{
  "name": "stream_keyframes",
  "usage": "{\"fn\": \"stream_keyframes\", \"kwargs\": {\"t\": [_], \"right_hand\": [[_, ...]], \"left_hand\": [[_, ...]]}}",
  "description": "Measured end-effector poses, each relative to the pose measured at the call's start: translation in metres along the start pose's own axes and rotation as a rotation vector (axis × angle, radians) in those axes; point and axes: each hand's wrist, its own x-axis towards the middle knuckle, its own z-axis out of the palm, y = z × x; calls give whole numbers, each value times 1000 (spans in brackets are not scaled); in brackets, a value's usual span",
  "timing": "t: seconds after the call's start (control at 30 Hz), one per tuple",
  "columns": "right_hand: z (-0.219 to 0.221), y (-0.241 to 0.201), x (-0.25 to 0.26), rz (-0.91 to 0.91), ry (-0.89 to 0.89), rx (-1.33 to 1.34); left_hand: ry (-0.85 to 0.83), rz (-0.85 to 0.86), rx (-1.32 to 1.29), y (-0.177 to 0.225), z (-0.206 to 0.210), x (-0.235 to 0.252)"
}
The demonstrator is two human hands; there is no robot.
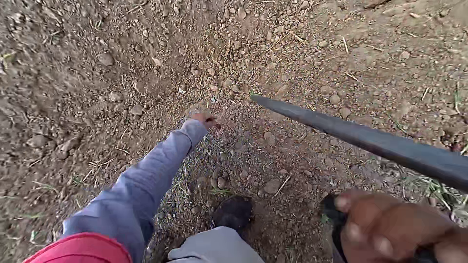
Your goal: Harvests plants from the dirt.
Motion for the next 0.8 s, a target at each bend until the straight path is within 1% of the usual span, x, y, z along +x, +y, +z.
{"fn": "stream_keyframes", "kwargs": {"t": [0.03, 0.07, 0.1, 0.13, 0.17, 0.2, 0.23, 0.27, 0.3, 0.33, 0.37, 0.4, 0.43, 0.5, 0.53, 0.57, 0.63, 0.67, 0.7, 0.73, 0.77, 0.8], "right_hand": [[7, 39, 15, -58, 35, -43], [11, 78, 22, -32, 54, -137], [10, 113, 23, 60, 54, -274], [7, 144, 18, 200, 39, -445], [4, 168, 10, 357, 8, -575], [1, 180, 0, 466, -10, -644], [1, 180, -10, 473, 0, -679], [3, 168, -16, 404, 31, -678], [5, 145, -23, 324, 56, -626], [7, 117, -32, 257, 68, -531], [6, 92, -42, 209, 57, -423], [1, 75, -51, 184, 31, -337], [-5, 65, -60, 179, 8, -297], [-10, 55, -66, 227, 48, -340], [-6, 48, -57, 255, 79, -369], [0, 38, -43, 265, 91, -377], [7, 20, -22, 215, 49, -311], [5, 23, -21, 141, 23, -248], [0, 37, -24, 65, -3, -220], [-6, 58, -28, 19, -8, -262], [-10, 82, -34, 32, 29, -380], [-10, 103, -38, 108, 91, -535]], "left_hand": [[54, -23, -30, -2, -11, 8], [76, -26, -37, 0, -21, 17], [76, -11, -35, 6, -30, 27], [67, 18, -23, 17, -34, 37], [49, 52, -5, 31, -33, 46], [11, 86, 30, 46, -26, 52], [-54, 110, 96, 61, -14, 57], [-133, 127, 182, 74, 0, 64], [-224, 121, 256, 81, 17, 68], [-295, 110, 278, 82, 33, 69], [-285, 108, 238, 78, 42, 68], [-211, 115, 152, 72, 41, 69], [-112, 124, 70, 70, 31, 69], [5, 190, 24, 75, -1, 58], [17, 246, 42, 79, -13, 50], [-5, 291, 67, 82, -20, 42], [-113, 356, 123, 75, -7, 26], [-178, 361, 149, 69, 4, 21], [-197, 372, 154, 63, 11, 19], [-197, 355, 151, 65, 9, 18], [-170, 347, 139, 72, 5, 17], [-130, 356, 143, 81, 5, 17]]}}
